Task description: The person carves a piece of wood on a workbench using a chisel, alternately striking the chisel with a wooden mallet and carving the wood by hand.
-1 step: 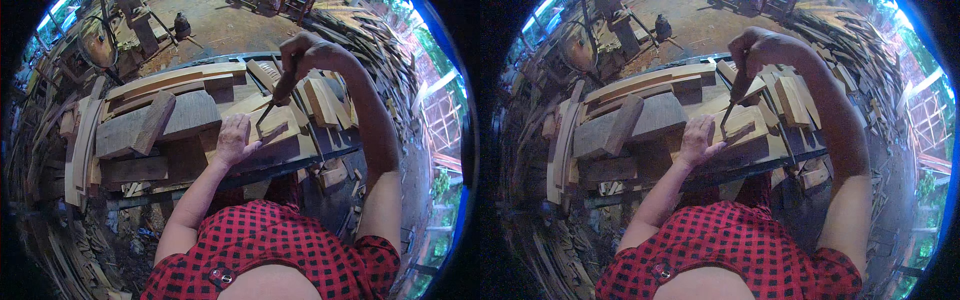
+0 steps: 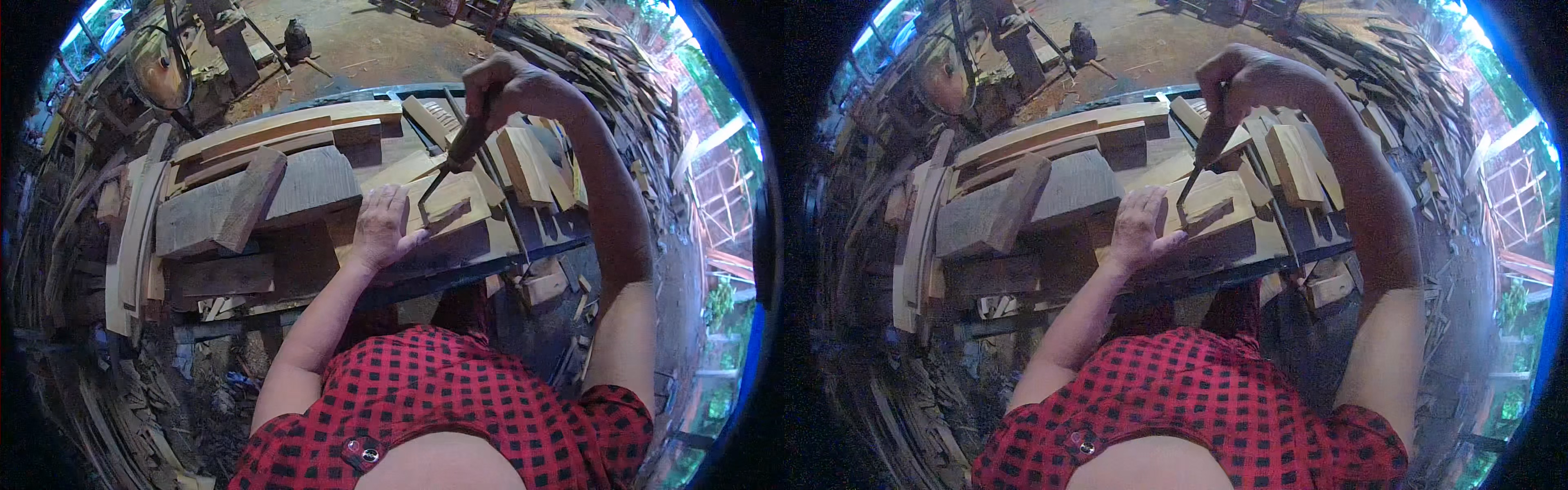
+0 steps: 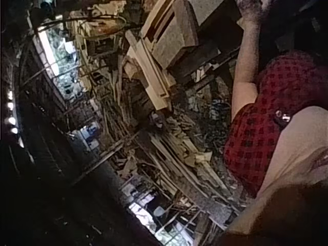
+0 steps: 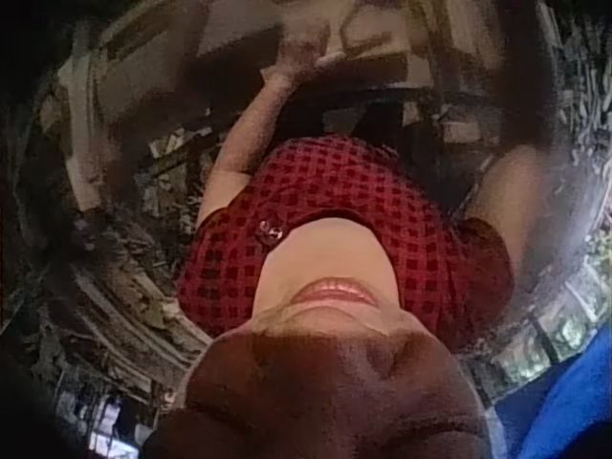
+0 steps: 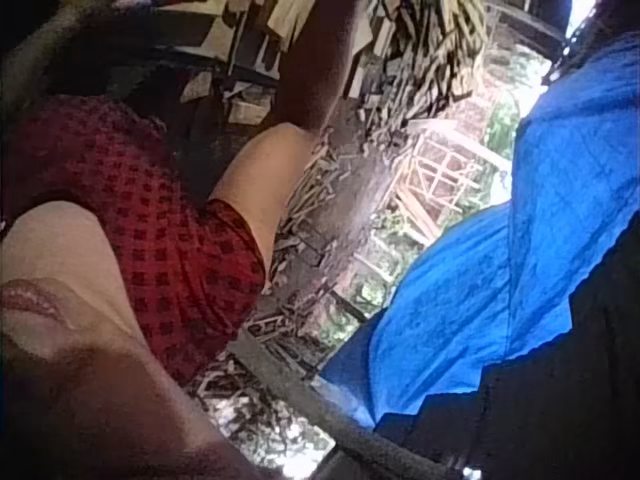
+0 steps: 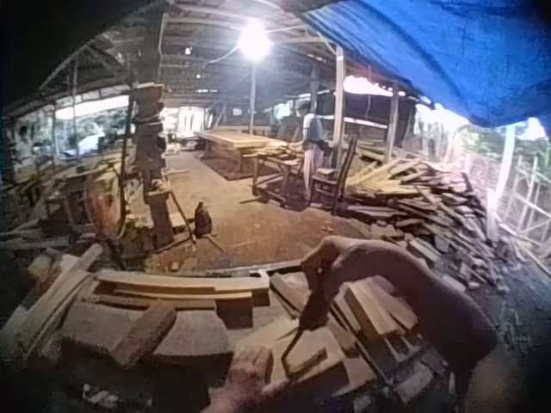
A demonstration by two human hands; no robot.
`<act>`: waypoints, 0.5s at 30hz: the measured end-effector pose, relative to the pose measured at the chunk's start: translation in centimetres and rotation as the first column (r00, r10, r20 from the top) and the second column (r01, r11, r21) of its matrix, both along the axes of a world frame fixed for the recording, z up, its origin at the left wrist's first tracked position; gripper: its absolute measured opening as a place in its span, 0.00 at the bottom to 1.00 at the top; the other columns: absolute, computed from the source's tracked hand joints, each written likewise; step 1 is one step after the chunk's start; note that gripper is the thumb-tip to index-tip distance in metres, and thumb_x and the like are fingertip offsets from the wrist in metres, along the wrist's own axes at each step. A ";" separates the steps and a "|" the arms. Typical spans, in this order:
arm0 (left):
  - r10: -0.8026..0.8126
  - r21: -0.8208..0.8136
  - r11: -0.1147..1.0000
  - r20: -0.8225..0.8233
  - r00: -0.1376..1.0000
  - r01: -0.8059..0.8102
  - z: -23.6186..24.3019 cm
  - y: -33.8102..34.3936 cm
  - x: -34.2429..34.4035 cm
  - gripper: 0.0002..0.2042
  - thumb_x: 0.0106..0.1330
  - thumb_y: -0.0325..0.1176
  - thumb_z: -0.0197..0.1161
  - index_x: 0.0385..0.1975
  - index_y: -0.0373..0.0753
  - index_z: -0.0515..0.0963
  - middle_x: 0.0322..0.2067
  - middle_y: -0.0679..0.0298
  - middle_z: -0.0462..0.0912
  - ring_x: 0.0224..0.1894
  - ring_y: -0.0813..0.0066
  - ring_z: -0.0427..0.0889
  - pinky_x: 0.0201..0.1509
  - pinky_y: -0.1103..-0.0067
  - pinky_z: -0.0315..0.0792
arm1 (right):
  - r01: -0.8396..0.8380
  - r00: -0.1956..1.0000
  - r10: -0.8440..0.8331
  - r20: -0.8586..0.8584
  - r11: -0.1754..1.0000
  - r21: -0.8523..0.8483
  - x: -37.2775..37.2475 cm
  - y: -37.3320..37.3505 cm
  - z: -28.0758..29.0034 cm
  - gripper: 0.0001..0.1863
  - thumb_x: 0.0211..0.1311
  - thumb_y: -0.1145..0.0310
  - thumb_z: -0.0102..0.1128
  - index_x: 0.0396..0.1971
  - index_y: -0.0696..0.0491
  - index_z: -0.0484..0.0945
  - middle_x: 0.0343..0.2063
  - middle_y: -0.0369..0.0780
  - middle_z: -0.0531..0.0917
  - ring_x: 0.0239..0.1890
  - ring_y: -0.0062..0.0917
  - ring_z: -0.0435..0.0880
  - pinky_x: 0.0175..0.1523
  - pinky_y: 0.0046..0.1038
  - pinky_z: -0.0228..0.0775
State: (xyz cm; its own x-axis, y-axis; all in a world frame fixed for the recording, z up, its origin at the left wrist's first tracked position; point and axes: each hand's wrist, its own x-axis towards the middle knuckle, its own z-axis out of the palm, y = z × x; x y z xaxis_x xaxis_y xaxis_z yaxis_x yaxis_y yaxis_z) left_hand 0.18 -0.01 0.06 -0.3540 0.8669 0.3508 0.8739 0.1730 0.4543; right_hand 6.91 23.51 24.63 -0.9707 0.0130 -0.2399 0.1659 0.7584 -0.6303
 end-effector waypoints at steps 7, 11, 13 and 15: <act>0.008 0.038 0.999 0.004 1.000 -0.008 -0.1 0.0 -0.1 0.40 0.47 0.50 0.68 0.58 0.34 0.62 0.55 0.48 0.67 0.60 0.50 0.65 0.67 0.59 0.52 | 0.030 0.997 -0.044 -0.069 0.983 -0.180 2.0 0.6 -1.1 0.13 0.27 0.71 0.64 0.22 0.58 0.78 0.22 0.34 0.77 0.26 0.17 0.76 0.32 0.20 0.68; 0.012 0.034 0.999 0.004 1.000 -0.012 0.2 0.0 -0.1 0.38 0.48 0.50 0.68 0.57 0.35 0.64 0.56 0.48 0.67 0.60 0.50 0.64 0.67 0.60 0.53 | 0.030 0.998 -0.038 -0.044 0.985 -0.171 2.4 0.9 -1.0 0.14 0.28 0.71 0.65 0.23 0.57 0.77 0.23 0.34 0.76 0.27 0.17 0.76 0.34 0.21 0.69; -0.020 0.028 0.999 0.017 1.000 0.020 0.4 -0.1 -0.2 0.34 0.49 0.50 0.67 0.55 0.38 0.68 0.55 0.49 0.67 0.59 0.50 0.65 0.66 0.60 0.54 | 0.005 0.997 -0.016 -0.081 0.990 -0.141 2.6 0.8 -1.0 0.14 0.29 0.71 0.64 0.24 0.56 0.78 0.23 0.33 0.76 0.29 0.16 0.76 0.34 0.21 0.68; -0.023 0.015 1.000 -0.010 1.000 0.023 0.4 -0.1 -0.2 0.33 0.49 0.50 0.67 0.54 0.39 0.70 0.55 0.49 0.68 0.59 0.50 0.65 0.65 0.60 0.55 | 0.020 0.995 -0.034 -0.091 0.987 -0.158 2.6 0.4 -1.0 0.13 0.30 0.71 0.64 0.23 0.56 0.77 0.23 0.33 0.76 0.29 0.16 0.76 0.34 0.21 0.68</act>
